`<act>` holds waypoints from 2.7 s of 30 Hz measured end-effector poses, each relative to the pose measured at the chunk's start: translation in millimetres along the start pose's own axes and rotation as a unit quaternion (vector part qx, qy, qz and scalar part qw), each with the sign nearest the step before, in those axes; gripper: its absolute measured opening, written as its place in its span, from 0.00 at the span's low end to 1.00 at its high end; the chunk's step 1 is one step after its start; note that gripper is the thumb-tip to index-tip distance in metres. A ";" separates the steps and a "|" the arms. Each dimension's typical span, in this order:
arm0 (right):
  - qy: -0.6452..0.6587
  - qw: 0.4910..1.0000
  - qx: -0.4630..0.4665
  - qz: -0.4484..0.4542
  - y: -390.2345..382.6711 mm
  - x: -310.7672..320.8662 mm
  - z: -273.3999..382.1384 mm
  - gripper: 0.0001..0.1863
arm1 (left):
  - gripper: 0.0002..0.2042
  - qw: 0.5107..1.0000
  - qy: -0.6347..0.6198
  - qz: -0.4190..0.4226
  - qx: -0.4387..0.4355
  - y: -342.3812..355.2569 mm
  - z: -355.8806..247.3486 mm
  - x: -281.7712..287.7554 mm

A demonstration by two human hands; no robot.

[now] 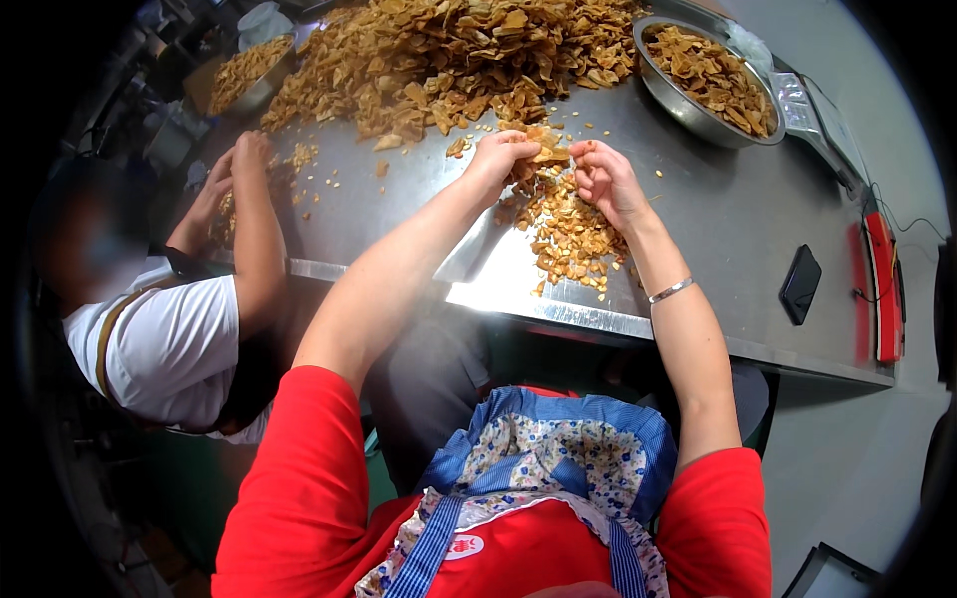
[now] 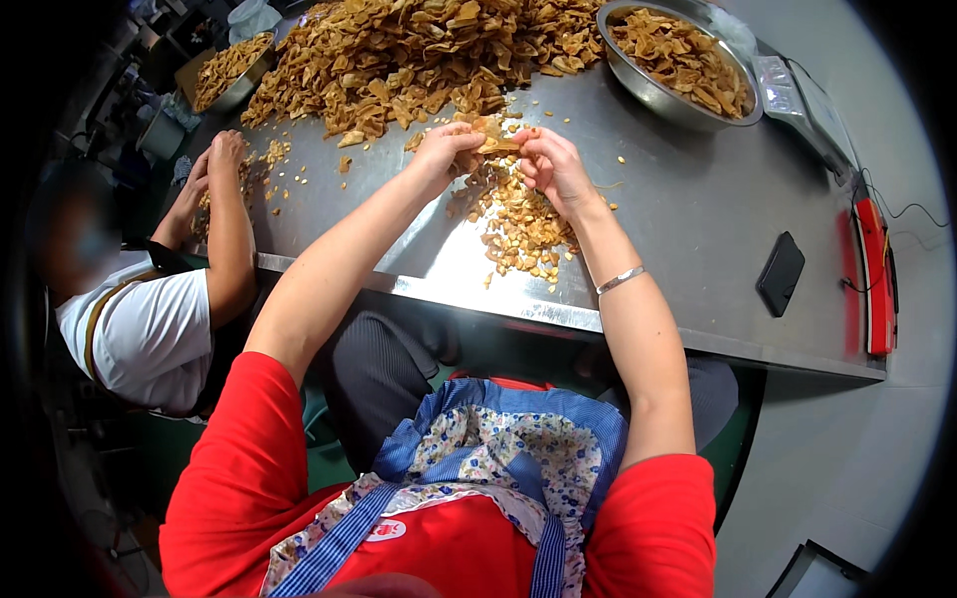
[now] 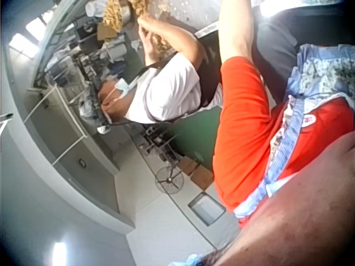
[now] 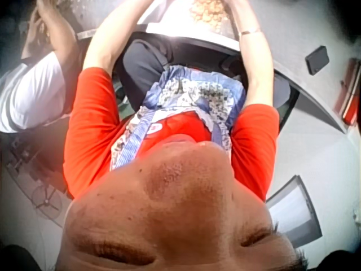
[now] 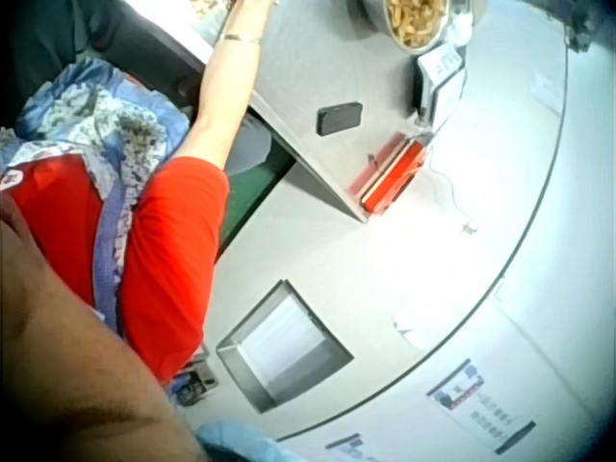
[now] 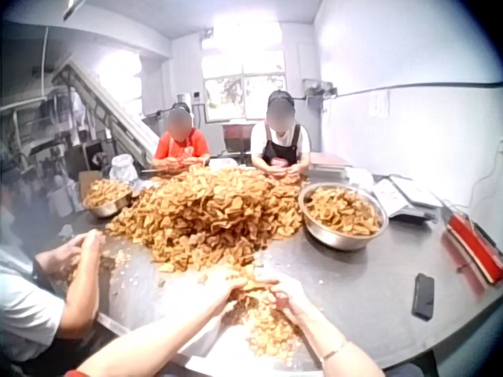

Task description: The person sits at a stainless steel table and repeatedly picks up dried food pieces, breaks them into smaller fragments by hand, and places the pieces into a metal bowl. Another person works alongside at the same table performing a similar task.

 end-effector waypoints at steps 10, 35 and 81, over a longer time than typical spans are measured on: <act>-0.493 0.815 0.280 -0.116 0.2 -1.5 -5.4 0.23 | 0.03 0.988 0.133 -0.020 -0.071 -22.0 -2.3 -21.0; -0.364 0.902 0.218 -0.080 6.8 7.9 1.6 0.17 | 0.08 0.996 -0.028 0.065 -0.049 -13.4 -14.1 -12.1; -0.433 0.845 0.237 -0.207 -29.4 20.3 31.1 0.14 | 0.17 0.999 0.019 -0.003 -0.044 82.6 -87.0 -179.6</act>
Point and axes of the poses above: each hand's wrist, its own y-axis towards the middle knuckle, its own x-axis out of the back of the hand, z = x × y, the point moved 4 cm from there along y, towards the middle knuckle, and after that the axes turned 14 degrees about -z, right-handed, at the moved point
